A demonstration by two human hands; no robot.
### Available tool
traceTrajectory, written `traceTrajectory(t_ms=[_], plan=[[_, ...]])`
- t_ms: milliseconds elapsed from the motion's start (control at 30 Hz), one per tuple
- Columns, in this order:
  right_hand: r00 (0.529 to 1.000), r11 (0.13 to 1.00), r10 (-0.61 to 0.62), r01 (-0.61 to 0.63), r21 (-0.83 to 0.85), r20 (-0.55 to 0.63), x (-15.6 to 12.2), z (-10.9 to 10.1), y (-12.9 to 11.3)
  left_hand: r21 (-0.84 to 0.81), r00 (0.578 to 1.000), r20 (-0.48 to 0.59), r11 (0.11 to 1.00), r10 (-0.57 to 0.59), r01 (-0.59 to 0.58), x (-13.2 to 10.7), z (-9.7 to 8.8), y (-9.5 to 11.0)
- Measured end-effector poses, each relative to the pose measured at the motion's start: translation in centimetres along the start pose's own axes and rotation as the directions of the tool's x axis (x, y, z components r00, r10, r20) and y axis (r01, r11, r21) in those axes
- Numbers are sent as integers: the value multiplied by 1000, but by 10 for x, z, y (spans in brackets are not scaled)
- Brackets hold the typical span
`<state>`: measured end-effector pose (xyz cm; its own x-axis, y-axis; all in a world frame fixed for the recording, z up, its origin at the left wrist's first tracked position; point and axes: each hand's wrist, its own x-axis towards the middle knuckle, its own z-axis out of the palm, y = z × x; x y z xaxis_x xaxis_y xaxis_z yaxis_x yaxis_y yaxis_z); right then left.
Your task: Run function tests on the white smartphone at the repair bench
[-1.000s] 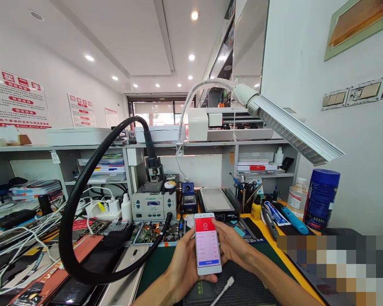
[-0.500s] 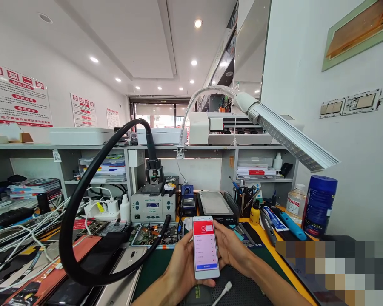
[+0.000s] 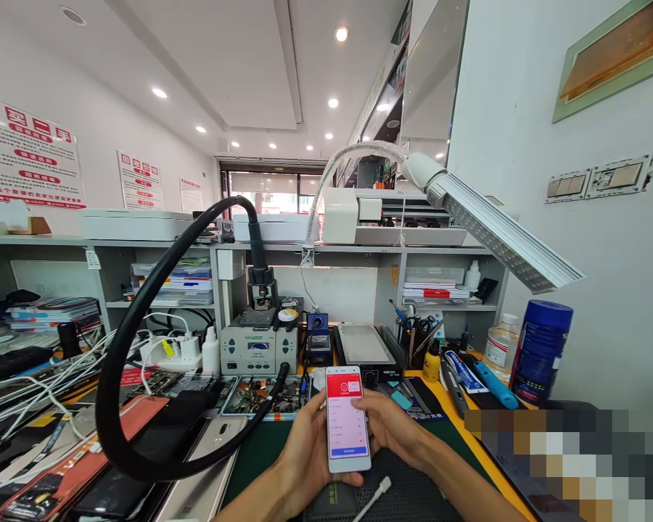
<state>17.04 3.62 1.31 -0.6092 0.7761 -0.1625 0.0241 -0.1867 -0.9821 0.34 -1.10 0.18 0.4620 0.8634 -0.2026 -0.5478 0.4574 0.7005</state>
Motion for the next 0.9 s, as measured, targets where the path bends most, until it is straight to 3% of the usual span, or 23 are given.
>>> traceTrajectory(t_ms=[200,533,767,900], plan=[[999,1000,-12,12,1,-37,3,0,3,-22,1000,15,1000,-23,23,0,1,1],[999,999,34,-34,-17,-4,5,1,3,2,999,-30,1000,-17,17,-1,3,-1],[995,998,41,-44,-39,-88,6,2,4,-1,997,-71,999,-41,41,-4,10,3],[1000,1000,21,-21,14,4,3,0,2,-23,997,-64,999,-39,37,-5,10,2]])
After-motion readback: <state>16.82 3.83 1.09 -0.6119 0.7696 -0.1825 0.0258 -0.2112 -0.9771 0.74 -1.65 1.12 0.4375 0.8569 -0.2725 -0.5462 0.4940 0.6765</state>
